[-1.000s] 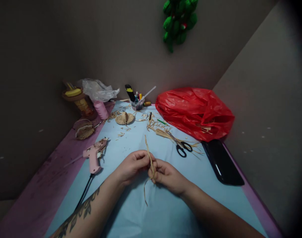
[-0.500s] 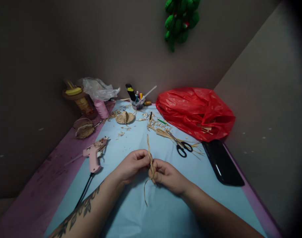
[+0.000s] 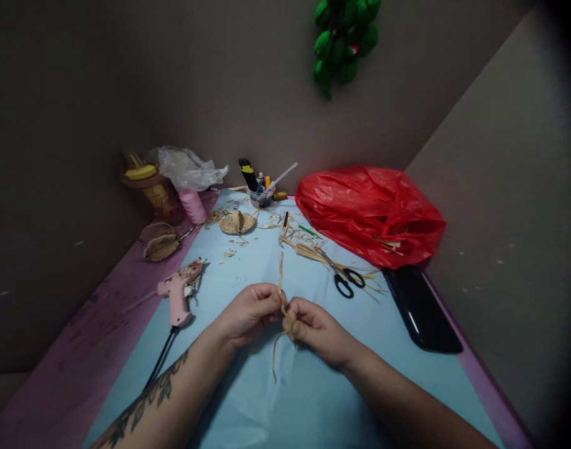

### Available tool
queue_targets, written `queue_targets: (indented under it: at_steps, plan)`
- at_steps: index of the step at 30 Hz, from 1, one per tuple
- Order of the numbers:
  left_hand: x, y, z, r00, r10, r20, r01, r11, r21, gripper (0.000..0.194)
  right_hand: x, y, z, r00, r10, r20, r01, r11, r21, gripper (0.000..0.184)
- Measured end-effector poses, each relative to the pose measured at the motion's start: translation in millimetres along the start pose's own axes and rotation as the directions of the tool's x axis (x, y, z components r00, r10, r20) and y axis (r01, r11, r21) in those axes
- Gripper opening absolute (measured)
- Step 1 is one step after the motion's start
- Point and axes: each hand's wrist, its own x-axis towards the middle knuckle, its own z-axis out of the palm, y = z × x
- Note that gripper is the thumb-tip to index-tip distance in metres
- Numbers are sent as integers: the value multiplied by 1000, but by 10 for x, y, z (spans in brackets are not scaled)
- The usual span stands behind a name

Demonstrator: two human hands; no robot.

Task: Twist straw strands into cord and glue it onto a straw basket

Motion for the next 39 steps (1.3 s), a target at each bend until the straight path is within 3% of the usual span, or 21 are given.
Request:
queue_targets:
  at_steps: [7,17,25,31,36,39]
  plan:
    - [-23,50,12,1000,-6,0,6,1000,9,37,-9,22,-18,1000,6,1,-6,1000,13,36]
    - [-10,-7,-5,996,11,91,-10,1000,-19,34,-13,100,1,998,31,49,-36,993,114,35]
    - [-10,50,1,999,11,36,-12,1000,13,39,0,128,-32,998,25,50,-32,989,144,34]
    - [-24,119,-64,998,-55,32,53,996,73,36,4,68,-59,999,19,51,-22,997,69,33]
    - [-28,138,-88,992,-122,38,120,992,42,36,13,42,-41,998,24,59,-25,999,27,35]
    - [-23,130,-99,995,-99,25,98,995,28,36,16,74,-44,998,20,56,-23,999,45,35]
